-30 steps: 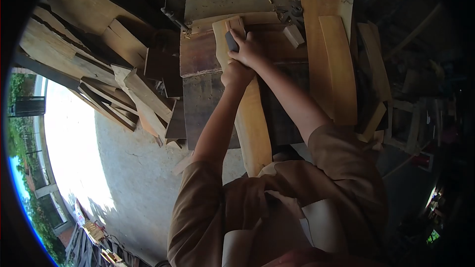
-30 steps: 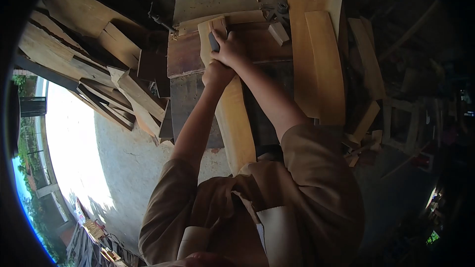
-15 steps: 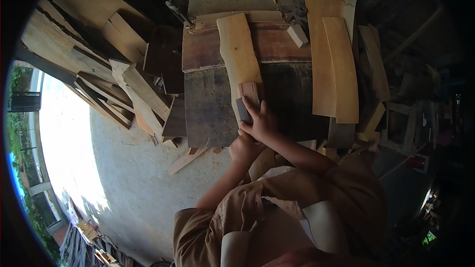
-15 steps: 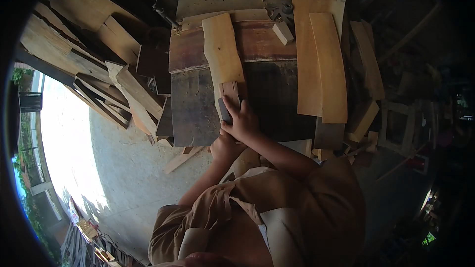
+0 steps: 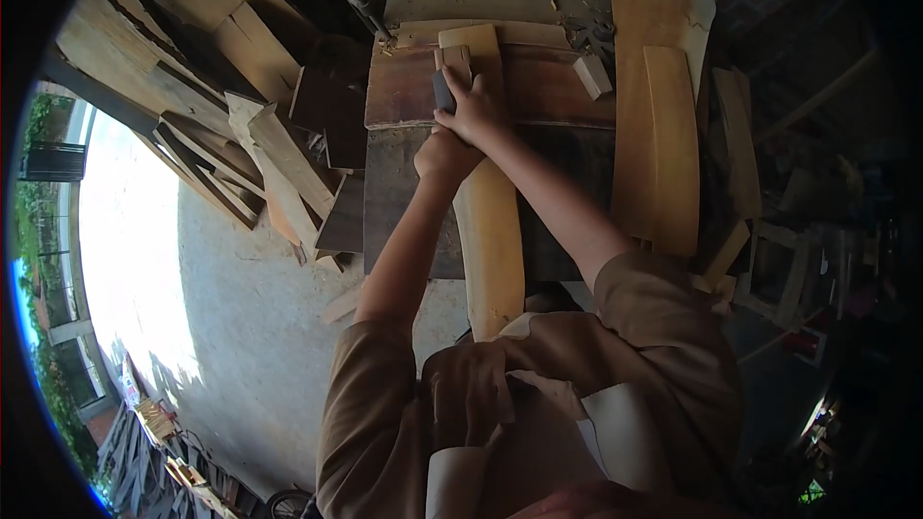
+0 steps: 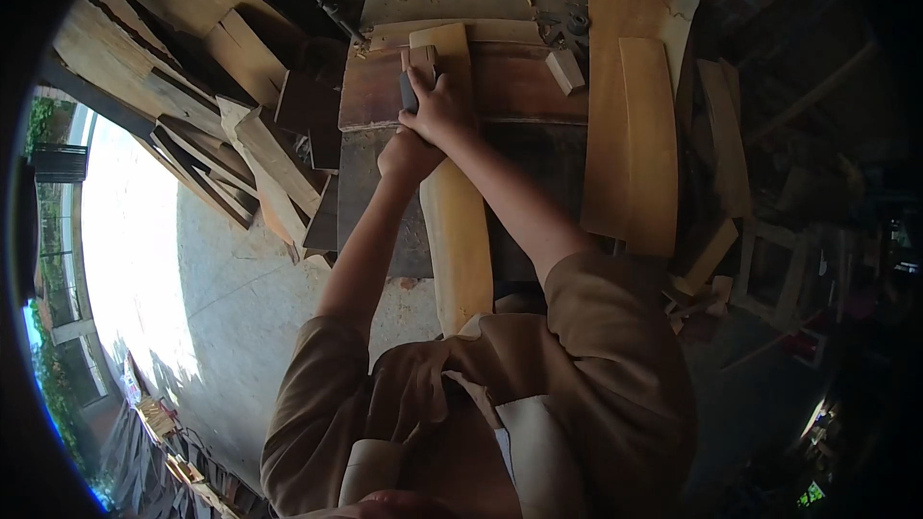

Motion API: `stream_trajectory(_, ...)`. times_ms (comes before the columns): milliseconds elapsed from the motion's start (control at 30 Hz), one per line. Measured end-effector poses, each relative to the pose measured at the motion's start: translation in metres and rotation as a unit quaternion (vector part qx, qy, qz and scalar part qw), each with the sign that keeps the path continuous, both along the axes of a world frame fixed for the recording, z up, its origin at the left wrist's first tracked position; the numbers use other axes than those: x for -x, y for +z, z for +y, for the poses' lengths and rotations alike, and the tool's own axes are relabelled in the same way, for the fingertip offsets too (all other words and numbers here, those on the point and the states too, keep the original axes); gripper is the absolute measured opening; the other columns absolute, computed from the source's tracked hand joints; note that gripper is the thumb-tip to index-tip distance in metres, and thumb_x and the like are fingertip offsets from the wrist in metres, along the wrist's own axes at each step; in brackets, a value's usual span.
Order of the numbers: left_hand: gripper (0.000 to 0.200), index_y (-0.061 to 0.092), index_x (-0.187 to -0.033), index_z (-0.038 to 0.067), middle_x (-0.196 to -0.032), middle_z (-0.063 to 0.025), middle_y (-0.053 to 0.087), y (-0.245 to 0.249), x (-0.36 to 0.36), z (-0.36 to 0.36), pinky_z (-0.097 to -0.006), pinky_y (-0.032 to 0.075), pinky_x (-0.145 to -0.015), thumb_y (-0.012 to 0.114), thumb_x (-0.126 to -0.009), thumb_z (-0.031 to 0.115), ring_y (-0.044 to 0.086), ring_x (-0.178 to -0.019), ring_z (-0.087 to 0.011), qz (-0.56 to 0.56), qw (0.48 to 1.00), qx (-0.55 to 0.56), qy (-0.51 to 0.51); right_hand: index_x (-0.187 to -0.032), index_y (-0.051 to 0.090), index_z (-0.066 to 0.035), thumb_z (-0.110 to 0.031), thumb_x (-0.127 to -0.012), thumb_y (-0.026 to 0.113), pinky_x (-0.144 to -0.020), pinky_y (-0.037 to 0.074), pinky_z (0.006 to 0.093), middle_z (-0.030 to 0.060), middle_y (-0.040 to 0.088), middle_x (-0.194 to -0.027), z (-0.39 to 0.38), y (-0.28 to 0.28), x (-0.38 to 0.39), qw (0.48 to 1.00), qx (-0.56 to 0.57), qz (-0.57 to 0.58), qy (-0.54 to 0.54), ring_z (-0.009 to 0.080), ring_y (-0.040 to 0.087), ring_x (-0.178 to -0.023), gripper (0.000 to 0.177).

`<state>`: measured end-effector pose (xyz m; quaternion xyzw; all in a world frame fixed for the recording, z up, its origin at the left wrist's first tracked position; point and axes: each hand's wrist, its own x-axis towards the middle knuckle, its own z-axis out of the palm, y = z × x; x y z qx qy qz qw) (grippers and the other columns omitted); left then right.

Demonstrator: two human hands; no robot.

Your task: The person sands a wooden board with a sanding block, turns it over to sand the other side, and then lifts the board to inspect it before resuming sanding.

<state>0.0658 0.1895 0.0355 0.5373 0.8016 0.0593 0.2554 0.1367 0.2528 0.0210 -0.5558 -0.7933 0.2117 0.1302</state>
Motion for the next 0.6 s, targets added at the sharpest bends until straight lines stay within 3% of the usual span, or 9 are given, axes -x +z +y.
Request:
stream_trajectory(67,0.085,0.046,-0.101,-0.011,-0.08,-0.0201,0.064,-0.003,-0.018,-0.077,-0.0382,0.052,-0.064,0.064,-0.06,0.062,0.065,-0.075,-0.0314,0.001,1.0,-0.027,-0.014,-0.138,0.021,-0.028,-0.04,-0.07,0.065,-0.073,0.045,0.0449,0.025,0.043,-0.103,-0.071,-0.017,-0.021,0.999,-0.034,0.004,0.008,0.0396,0.053,-0.085,0.082)
stream_trajectory(100,0.096,0.038,-0.116,-0.011,-0.083,-0.0201,0.064,0.003,-0.029,-0.114,-0.0386,0.051,-0.068,0.067,-0.058,0.059,0.064,-0.078,-0.0316,-0.036,0.999,0.034,0.002,-0.138,0.021,-0.027,-0.039,-0.069,0.066,-0.066,0.045,0.0447,0.0231,0.042,-0.097,-0.113,-0.017,-0.033,0.999,-0.037,0.036,0.013,0.0381,0.052,-0.076,0.084)
stream_trajectory(133,0.097,0.037,-0.117,-0.011,-0.081,-0.0206,0.064,-0.004,-0.039,-0.153,-0.0391,0.051,-0.066,0.068,-0.057,0.058,0.064,-0.076,-0.0322,-0.052,0.998,0.038,0.017,-0.138,0.022,-0.026,-0.038,-0.068,0.067,-0.061,0.045,0.0427,0.0205,0.041,-0.092,-0.152,-0.017,-0.044,0.999,-0.031,0.036,0.014,0.0362,0.051,-0.072,0.083)
stream_trajectory(167,0.1,0.034,-0.121,-0.011,-0.081,-0.0197,0.064,0.001,-0.047,-0.185,-0.0397,0.051,-0.065,0.068,-0.057,0.058,0.064,-0.075,-0.0324,-0.086,0.993,0.074,0.04,-0.138,0.023,-0.026,-0.037,-0.068,0.067,-0.06,0.046,0.0419,0.0202,0.04,-0.091,-0.188,-0.017,-0.054,0.999,-0.027,0.039,0.016,0.0353,0.051,-0.072,0.083)
stream_trajectory(200,0.09,0.041,-0.112,-0.008,-0.073,-0.0172,0.063,-0.007,-0.056,-0.219,-0.039,0.051,-0.057,0.068,-0.058,0.059,0.064,-0.066,-0.0308,-0.076,0.997,0.008,0.018,-0.137,0.024,-0.026,-0.037,-0.067,0.067,-0.058,0.046,0.0411,0.0199,0.04,-0.09,-0.216,-0.017,-0.063,0.999,-0.024,0.042,0.018,0.0345,0.051,-0.071,0.083)
stream_trajectory(267,0.101,0.035,-0.123,-0.007,-0.072,-0.0155,0.063,-0.006,-0.062,-0.25,-0.0389,0.051,-0.057,0.068,-0.056,0.061,0.064,-0.065,-0.0305,-0.096,0.994,0.046,0.018,-0.137,0.026,-0.026,-0.036,-0.066,0.068,-0.058,0.046,0.0414,0.0199,0.04,-0.09,-0.249,-0.012,-0.072,0.999,-0.004,0.04,0.006,0.0335,0.05,-0.069,0.084)
stream_trajectory(433,0.096,0.04,-0.113,-0.012,-0.072,-0.0162,0.064,-0.01,-0.055,-0.216,-0.038,0.051,-0.055,0.068,-0.057,0.061,0.064,-0.063,-0.0298,-0.076,0.99,0.12,-0.012,-0.136,0.028,-0.029,-0.035,-0.064,0.069,-0.058,0.047,0.0418,0.0194,0.04,-0.091,-0.216,-0.014,-0.063,0.999,0.007,0.053,0.001,0.0344,0.051,-0.07,0.083)
stream_trajectory(500,0.101,0.033,-0.122,-0.013,-0.073,-0.0179,0.064,-0.005,-0.044,-0.168,-0.0366,0.051,-0.057,0.069,-0.058,0.056,0.065,-0.067,-0.0292,-0.078,0.994,0.072,0.001,-0.134,0.03,-0.032,-0.035,-0.063,0.069,-0.059,0.048,0.0419,0.019,0.04,-0.093,-0.17,-0.015,-0.051,0.998,-0.012,0.066,-0.019,0.0354,0.052,-0.071,0.081)
stream_trajectory(600,0.092,0.038,-0.116,-0.011,-0.072,-0.018,0.063,-0.011,-0.016,-0.068,-0.039,0.052,-0.058,0.071,-0.057,0.051,0.064,-0.067,-0.0313,-0.038,0.997,-0.067,-0.016,-0.131,0.036,-0.028,-0.034,-0.063,0.07,-0.074,0.045,0.0434,0.0188,0.042,-0.096,-0.066,-0.006,-0.02,0.998,-0.008,0.049,-0.048,0.0351,0.049,-0.091,0.076)
